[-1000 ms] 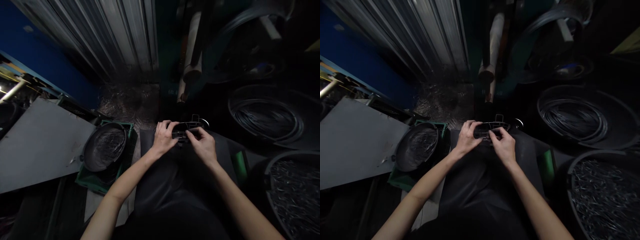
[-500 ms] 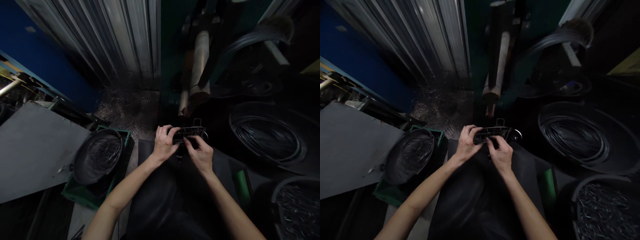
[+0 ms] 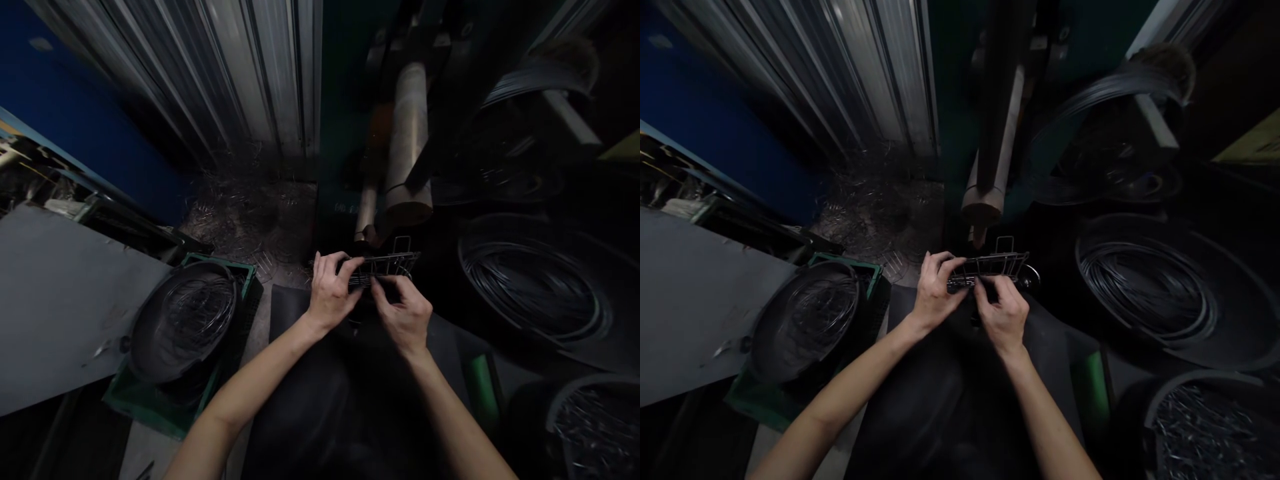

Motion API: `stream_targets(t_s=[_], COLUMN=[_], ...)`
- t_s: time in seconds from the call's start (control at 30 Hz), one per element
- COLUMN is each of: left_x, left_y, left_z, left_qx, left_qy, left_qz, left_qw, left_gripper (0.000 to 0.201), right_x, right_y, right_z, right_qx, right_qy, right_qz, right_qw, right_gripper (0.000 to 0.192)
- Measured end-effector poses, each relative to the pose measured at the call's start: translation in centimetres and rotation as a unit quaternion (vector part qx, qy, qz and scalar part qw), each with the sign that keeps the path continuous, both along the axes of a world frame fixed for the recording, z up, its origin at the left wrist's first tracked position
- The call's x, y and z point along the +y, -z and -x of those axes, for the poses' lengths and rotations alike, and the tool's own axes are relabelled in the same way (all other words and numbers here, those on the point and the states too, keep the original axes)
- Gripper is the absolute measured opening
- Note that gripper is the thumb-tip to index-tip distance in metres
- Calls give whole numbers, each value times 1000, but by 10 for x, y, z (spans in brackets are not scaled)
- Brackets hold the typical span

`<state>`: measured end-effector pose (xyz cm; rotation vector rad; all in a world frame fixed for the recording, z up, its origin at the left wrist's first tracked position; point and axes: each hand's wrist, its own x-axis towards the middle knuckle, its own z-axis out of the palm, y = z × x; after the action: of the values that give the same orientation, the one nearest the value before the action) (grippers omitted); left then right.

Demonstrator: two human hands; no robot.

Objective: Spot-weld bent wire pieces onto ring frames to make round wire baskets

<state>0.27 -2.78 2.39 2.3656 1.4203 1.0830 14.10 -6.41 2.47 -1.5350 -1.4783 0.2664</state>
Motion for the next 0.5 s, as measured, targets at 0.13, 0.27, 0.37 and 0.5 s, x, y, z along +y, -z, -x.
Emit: stream_targets(t_s=[0.13,0.27,0.37,0.5], left_x=[1,4,6,10], left_y=[0,-2,-2,-2], left_z=[-1,-1,-1,-3], left_qx=[20,18,16,10], left_qy=[3,2,2,3], left_qz=[-2,-16,-25,-27], left_qw=[1000,1000,1000,1000], left_gripper=[52,52,51,51], right_x=[4,8,10,13], right_y=[4,7,8,7], right_z=[-1,-1,0,0], right_qx=[-12,-26,-24,-27], right_qy=[2,-3,-6,-1], right_qz=[-51,-107,-119,-130], right_qw=[999,994,993,991], right_gripper=[16,9,6,4])
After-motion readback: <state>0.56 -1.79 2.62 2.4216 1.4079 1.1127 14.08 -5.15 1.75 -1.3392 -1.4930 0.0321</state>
